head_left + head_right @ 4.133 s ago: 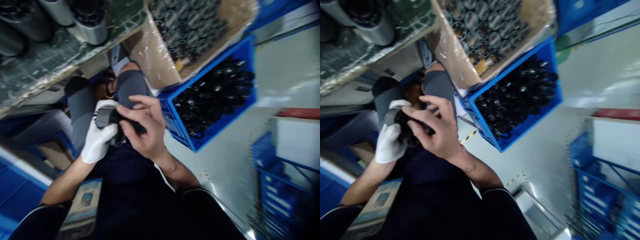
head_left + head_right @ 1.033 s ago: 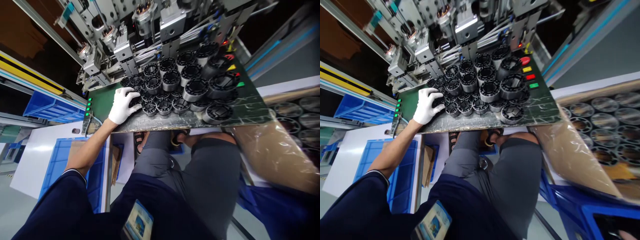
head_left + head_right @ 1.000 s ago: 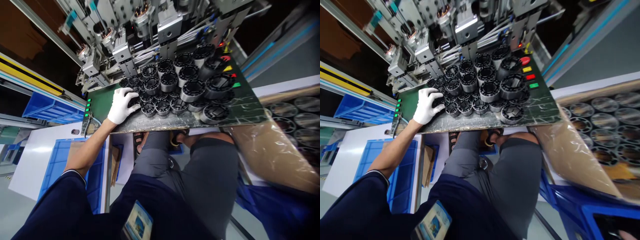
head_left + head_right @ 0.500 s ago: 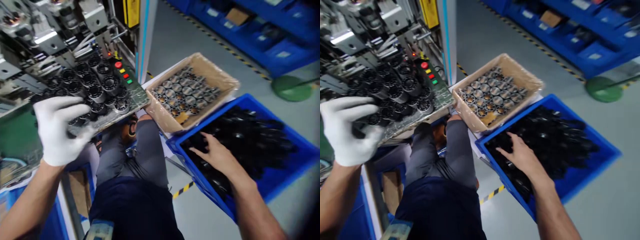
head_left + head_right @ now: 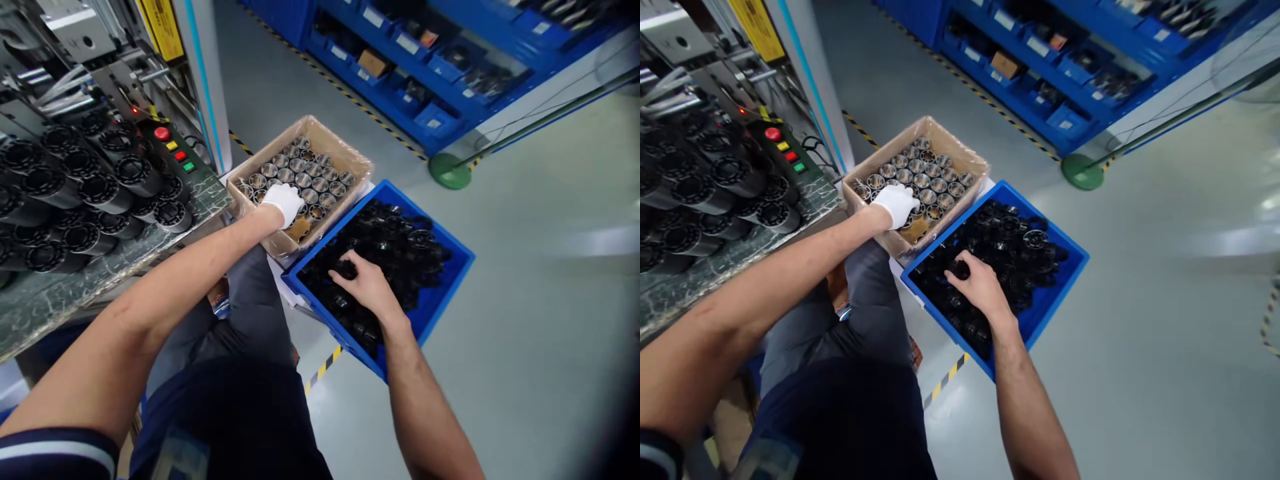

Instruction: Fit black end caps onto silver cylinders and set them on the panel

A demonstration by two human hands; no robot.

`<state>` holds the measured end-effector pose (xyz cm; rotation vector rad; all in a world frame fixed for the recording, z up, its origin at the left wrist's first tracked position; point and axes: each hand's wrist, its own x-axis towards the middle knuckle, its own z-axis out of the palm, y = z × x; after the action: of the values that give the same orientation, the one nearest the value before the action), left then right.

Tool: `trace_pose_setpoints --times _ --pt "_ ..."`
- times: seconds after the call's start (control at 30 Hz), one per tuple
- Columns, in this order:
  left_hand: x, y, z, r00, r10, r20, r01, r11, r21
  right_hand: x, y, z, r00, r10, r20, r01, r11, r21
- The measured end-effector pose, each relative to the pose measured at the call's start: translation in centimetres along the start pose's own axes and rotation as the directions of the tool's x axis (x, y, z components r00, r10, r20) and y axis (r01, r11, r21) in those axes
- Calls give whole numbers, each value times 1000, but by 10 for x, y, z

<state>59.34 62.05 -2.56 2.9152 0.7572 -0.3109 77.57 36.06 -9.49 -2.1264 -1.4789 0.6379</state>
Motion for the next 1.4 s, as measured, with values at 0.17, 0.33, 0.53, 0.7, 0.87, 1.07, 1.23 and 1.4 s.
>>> trace_pose_setpoints --times 0.17,0.33,0.53,0.7,0.87,1.07,1.23,1.4 --pt "6 -9 0 998 44 -47 -44 999 -4 -2 2 -12 997 68 -31 -61 979 194" --pt "-27 -13 0 923 -141 -359 -47 883 -467 -2 -6 -22 992 110 -66 -66 878 474" --pt "-142 9 -4 986 -160 -48 -117 -457 -882 -31 -71 -16 986 79 -149 46 726 686" --pt "-223 41 22 885 -403 232 -104 -658 -746 -45 -159 7 939 -173 -298 340 607 719" --pt "-264 60 54 810 -537 235 -281 -707 -649 -51 -235 49 764 -350 -541 542 804 245" --pt "-290 50 66 685 -689 237 -337 -588 -736 -64 -268 84 806 -505 -309 585 759 285" --pt "-306 41 69 683 -715 150 -333 -488 -807 -69 -274 86 837 -490 -242 547 764 344" --pt "-314 43 64 708 -695 126 -293 -451 -843 -73 -275 89 902 -372 -219 429 826 365"
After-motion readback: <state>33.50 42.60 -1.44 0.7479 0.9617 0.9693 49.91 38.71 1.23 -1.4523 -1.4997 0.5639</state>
